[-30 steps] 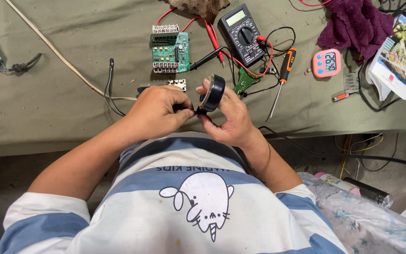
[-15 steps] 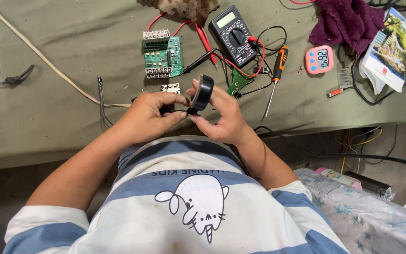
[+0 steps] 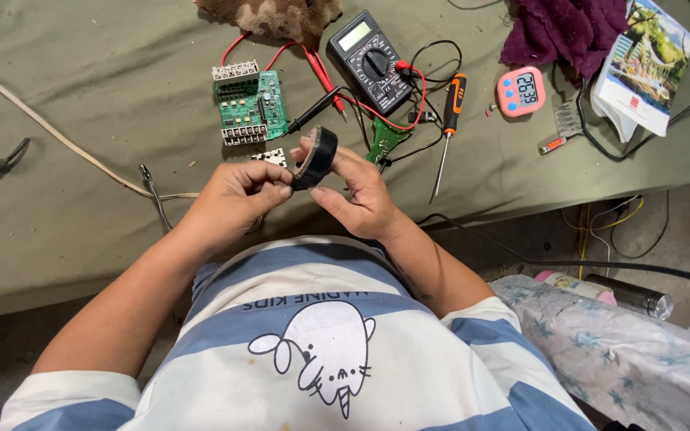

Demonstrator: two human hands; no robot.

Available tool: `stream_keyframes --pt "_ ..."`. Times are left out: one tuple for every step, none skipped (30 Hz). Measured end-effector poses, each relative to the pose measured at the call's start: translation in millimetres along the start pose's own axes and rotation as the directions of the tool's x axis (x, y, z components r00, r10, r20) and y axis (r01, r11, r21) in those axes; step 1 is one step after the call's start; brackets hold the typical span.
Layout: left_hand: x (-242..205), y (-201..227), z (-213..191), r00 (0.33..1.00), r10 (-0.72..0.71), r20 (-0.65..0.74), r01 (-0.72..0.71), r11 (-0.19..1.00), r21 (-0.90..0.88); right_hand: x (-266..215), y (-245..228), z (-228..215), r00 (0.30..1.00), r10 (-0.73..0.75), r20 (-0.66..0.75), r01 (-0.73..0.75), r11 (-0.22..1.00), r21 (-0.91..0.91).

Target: The person works on a small electronic component, using pliers to strip wires and then wrapping the connection with black electrical tape. They handle a circuit board and a multimeter on the workbench while performing the repair.

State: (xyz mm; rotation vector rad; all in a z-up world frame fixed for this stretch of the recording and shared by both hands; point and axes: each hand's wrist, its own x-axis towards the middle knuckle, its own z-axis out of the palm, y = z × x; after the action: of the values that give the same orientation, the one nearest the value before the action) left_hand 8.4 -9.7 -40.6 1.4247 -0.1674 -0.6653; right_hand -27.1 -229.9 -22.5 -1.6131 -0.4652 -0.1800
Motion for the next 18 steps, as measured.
stream_keyframes --pt "1.5 -3.0 0.0 1.000 -0.007 0.020 0.008 0.999 -0.041 0.6 1.1 -0.1 1.000 -0.001 -0.002 0.001 1.000 0.024" --pt "2.1 -6.5 0.1 0.999 -0.015 0.038 0.018 0.996 -0.083 0.6 2.1 0.1 1.000 0.000 -0.003 0.001 0.999 0.050" --pt "2.3 -2.6 0.3 0.999 -0.017 0.040 0.021 0.996 -0.083 0.5 3.1 -0.1 1.000 0.001 -0.006 -0.001 0.999 0.050" --pt "1.5 0.9 0.6 0.998 -0.021 0.053 0.025 0.997 -0.075 0.6 4.3 -0.1 1.000 0.004 -0.015 -0.003 0.998 0.063" --pt "0.6 4.3 0.4 0.997 -0.025 0.066 0.029 0.997 -0.068 0.8 5.6 0.3 1.000 0.007 -0.023 -0.006 0.997 0.077" --pt "1.3 4.2 0.6 0.998 -0.029 0.061 0.034 0.997 -0.071 1.0 6.3 0.2 1.000 0.012 -0.019 -0.010 0.997 0.082" --pt "1.9 3.9 0.4 0.997 0.002 0.073 0.002 0.999 -0.052 1.2 7.2 0.5 1.000 0.023 -0.022 -0.020 0.993 0.113" --pt "1.9 3.7 0.0 0.996 0.032 0.082 -0.030 0.999 -0.035 1.7 8.1 1.3 0.999 0.035 -0.022 -0.031 0.989 0.145" --pt "1.6 1.5 -0.9 0.997 0.027 0.074 -0.024 0.999 -0.038 0.0 8.7 2.7 0.999 0.040 -0.016 -0.037 0.988 0.152" --pt "2.8 0.0 -2.3 0.987 0.114 0.117 -0.119 0.992 0.039 -0.3 9.7 3.6 0.998 0.064 -0.028 -0.057 0.978 0.199" --pt "3.9 -1.2 -3.7 0.967 0.195 0.166 -0.215 0.970 0.112 -0.5 10.4 4.4 0.995 0.090 -0.039 -0.077 0.966 0.246" --pt "4.1 -3.1 -3.7 0.967 0.196 0.161 -0.215 0.970 0.112 -0.3 9.8 5.6 0.995 0.089 -0.034 -0.078 0.966 0.248" --pt "4.3 -4.9 -3.6 0.981 0.122 0.151 -0.132 0.990 0.057 -0.1 9.1 6.6 0.993 0.109 -0.038 -0.095 0.959 0.266" --pt "4.3 -6.8 -3.2 0.988 0.046 0.147 -0.047 0.999 0.001 -0.5 8.2 7.7 0.991 0.130 -0.042 -0.113 0.953 0.283" --pt "2.5 -5.5 -1.1 0.989 0.046 0.144 -0.047 0.999 0.000 -1.1 10.6 8.0 0.991 0.131 -0.038 -0.114 0.952 0.284" --pt "1.3 -3.9 0.7 0.990 0.023 0.139 -0.015 0.998 -0.063 -1.2 13.2 8.2 0.988 0.150 -0.047 -0.130 0.948 0.290" --pt "0.3 -2.3 2.7 0.991 0.000 0.136 0.017 0.992 -0.126 -1.4 15.8 8.3 0.984 0.170 -0.055 -0.146 0.944 0.296" --pt "-0.7 -3.0 2.3 0.991 0.001 0.135 0.016 0.992 -0.126 -1.6 17.3 8.2 0.984 0.169 -0.054 -0.146 0.944 0.296"
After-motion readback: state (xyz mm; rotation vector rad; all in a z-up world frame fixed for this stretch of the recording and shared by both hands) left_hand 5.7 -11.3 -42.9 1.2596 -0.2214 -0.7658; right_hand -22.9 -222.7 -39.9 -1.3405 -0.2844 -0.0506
